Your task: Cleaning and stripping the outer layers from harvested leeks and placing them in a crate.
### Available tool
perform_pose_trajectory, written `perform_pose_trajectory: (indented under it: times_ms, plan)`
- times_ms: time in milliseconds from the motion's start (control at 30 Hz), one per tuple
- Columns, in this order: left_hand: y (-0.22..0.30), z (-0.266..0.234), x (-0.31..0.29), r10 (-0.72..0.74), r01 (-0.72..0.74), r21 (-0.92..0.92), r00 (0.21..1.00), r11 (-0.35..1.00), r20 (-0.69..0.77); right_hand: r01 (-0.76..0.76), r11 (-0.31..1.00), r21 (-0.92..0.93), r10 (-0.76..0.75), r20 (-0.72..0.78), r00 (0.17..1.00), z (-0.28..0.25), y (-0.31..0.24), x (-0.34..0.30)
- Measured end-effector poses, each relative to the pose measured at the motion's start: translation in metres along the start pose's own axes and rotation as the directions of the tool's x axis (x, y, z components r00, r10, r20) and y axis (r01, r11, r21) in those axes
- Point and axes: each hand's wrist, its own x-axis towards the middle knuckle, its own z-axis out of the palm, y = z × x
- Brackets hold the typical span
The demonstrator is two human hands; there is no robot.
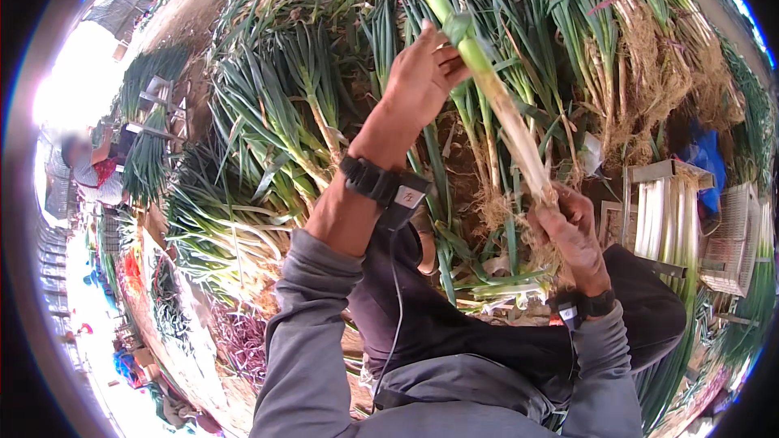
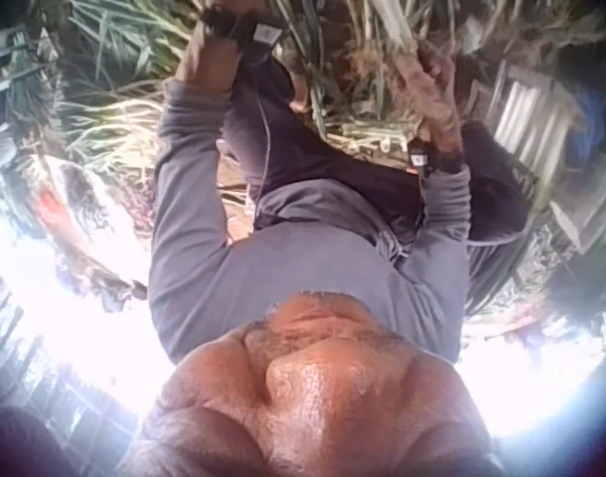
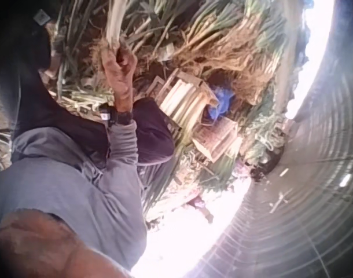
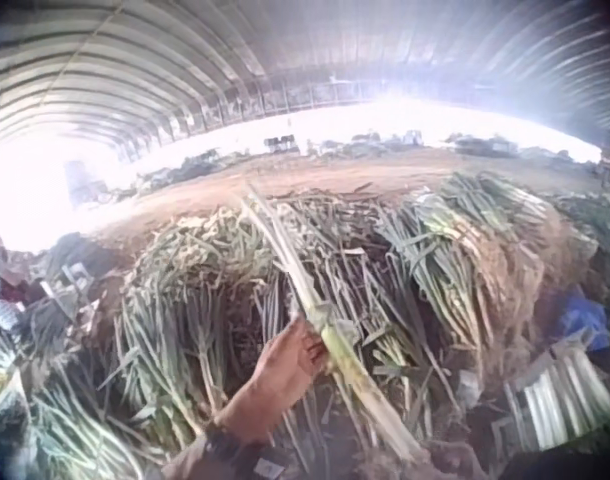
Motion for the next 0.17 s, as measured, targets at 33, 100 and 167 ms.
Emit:
perform_pose_trajectory:
  times_ms: [33, 100, 167]
  plan:
    - [-0.0027, 0.0033, 0.0033, 0.027, -0.023, -0.081, 0.998, 0.996, 0.052, 0.005, 1.000, 0.004, -0.005, 0.009, 1.000, 0.0019, 0.0031, -0.0027]
    - [-0.0018, 0.0021, 0.0069, 0.086, -0.088, -0.174, 0.996, 0.981, -0.022, -0.027, 0.996, 0.085, 0.023, 0.042, 0.999, 0.0039, 0.0064, -0.0052]
    - [0.0030, -0.0021, 0.0039, 0.150, -0.150, 0.006, 0.989, 0.989, -0.004, -0.026, 0.997, 0.076, 0.020, 0.076, 0.997, 0.0025, 0.0119, 0.0037]
